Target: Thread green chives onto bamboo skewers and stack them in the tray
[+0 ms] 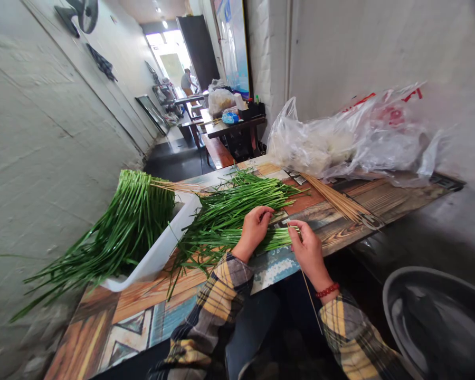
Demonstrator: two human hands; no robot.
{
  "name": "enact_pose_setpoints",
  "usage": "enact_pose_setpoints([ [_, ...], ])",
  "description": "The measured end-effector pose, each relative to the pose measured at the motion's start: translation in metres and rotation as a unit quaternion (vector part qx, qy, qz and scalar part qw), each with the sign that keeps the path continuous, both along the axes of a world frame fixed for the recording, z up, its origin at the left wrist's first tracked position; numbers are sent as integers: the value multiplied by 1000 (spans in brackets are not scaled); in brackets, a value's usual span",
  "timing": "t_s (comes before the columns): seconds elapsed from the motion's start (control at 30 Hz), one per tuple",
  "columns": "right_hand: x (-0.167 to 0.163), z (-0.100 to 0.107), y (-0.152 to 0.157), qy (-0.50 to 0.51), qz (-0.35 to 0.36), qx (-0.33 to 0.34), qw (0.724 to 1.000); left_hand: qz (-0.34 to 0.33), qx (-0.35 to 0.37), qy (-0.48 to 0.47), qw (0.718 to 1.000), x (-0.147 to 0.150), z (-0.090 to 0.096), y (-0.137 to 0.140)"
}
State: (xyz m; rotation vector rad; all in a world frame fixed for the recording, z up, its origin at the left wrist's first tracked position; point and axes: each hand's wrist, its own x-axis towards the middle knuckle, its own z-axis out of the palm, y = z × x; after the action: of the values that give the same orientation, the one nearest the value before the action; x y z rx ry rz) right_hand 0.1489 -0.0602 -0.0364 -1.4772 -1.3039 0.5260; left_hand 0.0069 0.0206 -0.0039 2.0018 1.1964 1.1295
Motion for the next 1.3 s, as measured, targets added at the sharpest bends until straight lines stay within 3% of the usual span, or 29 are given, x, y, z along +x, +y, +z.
enact_pose_setpoints([
  [0.23, -2, -1, 3, -42, -17, 20, 999, 41, 78, 149, 985, 3, -2, 25],
  [0.43, -4, 2, 2, -56, -24, 28, 998, 131, 127, 305, 935, 7, 5, 30],
  [0.67, -4, 2, 2, -66, -24, 28, 997, 112, 121, 380, 910, 6, 5, 24],
  [0.9, -3, 1, 2, -53, -17, 34, 998, 61, 150, 307, 938, 2, 7, 22],
  [1.07, -2, 1, 3, -34, -15, 22, 999, -15, 80, 162, 983, 4, 3, 17],
  [1.3, -1, 1, 3, -7, -15, 2, 1000, -78, 4, 61, 995, 3, 3, 1],
])
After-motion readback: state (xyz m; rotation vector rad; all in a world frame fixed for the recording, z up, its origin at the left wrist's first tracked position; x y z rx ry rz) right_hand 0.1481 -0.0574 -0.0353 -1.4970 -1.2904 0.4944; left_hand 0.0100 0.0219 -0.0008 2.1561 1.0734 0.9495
